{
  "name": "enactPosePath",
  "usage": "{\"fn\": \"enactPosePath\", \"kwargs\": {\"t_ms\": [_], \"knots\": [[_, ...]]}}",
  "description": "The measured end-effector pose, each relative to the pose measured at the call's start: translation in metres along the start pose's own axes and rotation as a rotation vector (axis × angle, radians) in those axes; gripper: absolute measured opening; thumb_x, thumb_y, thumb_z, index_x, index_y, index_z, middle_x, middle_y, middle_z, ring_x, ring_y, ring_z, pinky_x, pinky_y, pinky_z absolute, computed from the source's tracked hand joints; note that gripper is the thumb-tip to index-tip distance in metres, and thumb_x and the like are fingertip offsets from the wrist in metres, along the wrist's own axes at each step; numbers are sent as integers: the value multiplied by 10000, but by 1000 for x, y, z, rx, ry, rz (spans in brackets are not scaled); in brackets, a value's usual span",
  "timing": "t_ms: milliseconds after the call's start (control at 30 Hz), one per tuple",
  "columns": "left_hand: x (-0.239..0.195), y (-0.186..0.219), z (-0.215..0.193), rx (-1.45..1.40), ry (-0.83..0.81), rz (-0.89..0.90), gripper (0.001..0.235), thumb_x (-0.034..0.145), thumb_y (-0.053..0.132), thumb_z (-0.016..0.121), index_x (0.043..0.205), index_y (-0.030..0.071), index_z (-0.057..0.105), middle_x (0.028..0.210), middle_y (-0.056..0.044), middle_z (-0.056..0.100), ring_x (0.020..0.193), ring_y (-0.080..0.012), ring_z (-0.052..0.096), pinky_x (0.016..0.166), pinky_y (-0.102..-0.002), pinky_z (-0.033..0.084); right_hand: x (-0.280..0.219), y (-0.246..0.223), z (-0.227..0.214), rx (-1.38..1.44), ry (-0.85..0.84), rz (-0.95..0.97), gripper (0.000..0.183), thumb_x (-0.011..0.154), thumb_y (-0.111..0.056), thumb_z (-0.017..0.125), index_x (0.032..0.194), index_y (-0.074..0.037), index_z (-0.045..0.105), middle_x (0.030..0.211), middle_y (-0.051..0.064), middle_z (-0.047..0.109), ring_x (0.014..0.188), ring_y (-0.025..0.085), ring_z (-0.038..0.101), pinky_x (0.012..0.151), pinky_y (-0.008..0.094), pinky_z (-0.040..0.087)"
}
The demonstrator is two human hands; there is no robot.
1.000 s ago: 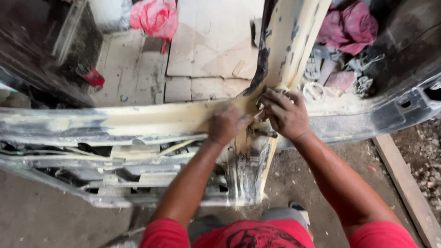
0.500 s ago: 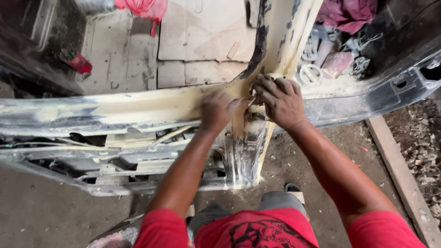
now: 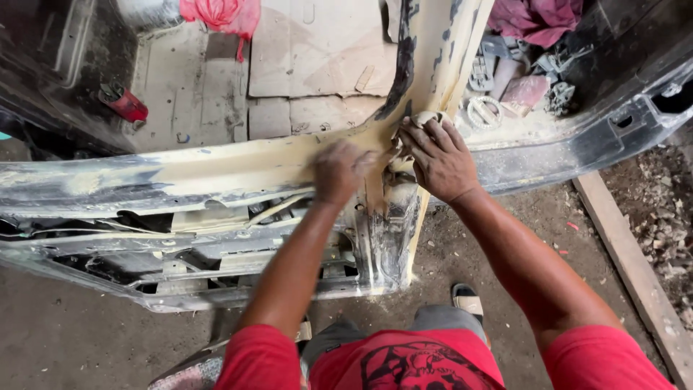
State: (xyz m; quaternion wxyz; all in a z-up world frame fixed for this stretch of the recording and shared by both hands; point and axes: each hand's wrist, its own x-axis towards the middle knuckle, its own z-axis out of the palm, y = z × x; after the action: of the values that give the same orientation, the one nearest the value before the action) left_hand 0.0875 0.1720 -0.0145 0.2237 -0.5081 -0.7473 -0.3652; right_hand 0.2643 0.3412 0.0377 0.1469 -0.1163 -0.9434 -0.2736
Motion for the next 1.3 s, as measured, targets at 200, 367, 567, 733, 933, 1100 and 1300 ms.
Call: {"fn": "enactPosePath", "kwargs": {"t_ms": [200,367,567,733,933,1100,1300], "knots": [[17,7,0,-17,-17,-15,304,843,376,824,751,140,654,842,-76,657,815,-250,637,830,-465,500,-2,0,1,368,109,-3,698,995,-507,500,1611,-200,390,1666,17,371,1508,294,319,1275,449,174],[11,-8,-18,-68,-167,-135,285,882,300,820,780,107,637,849,-79,646,806,-249,627,827,-456,494,-1,5,6,192,71,-24,594,1045,-372,506,1617,-228,441,1675,-15,397,1489,271,355,1285,425,243],[17,-1,-11,21,-44,-44,251,822,289,833,757,143,640,882,-67,647,842,-233,630,819,-439,490,-1,-2,-1,188,118,-13,598,1011,-348,546,1594,-238,471,1657,-18,413,1465,278,382,1253,422,305],[17,-6,-16,-3,-185,-93,310,870,310,851,759,110,641,830,-60,622,745,-216,604,761,-427,481,0,5,-4,184,107,6,678,956,-513,589,1575,-261,477,1636,-28,422,1458,275,377,1238,418,315],[11,-3,2,-57,-35,-53,260,859,330,811,800,133,652,862,-38,639,787,-208,622,831,-418,510,1,-1,-5,292,144,14,880,842,-747,609,1541,-222,515,1590,11,475,1427,299,398,1215,432,333],[2,-2,-6,-33,-105,-138,180,916,223,765,797,126,671,854,-56,642,815,-245,622,794,-419,491,0,-1,1,372,163,10,798,906,-705,656,1513,-195,566,1557,15,520,1416,287,409,1223,422,335],[6,-4,-11,-52,-130,-98,258,908,284,820,794,108,669,823,-68,628,747,-252,607,768,-444,482,1,-1,-4,252,228,12,817,826,-667,713,1498,-222,574,1556,-13,519,1395,264,433,1218,380,356]]}}
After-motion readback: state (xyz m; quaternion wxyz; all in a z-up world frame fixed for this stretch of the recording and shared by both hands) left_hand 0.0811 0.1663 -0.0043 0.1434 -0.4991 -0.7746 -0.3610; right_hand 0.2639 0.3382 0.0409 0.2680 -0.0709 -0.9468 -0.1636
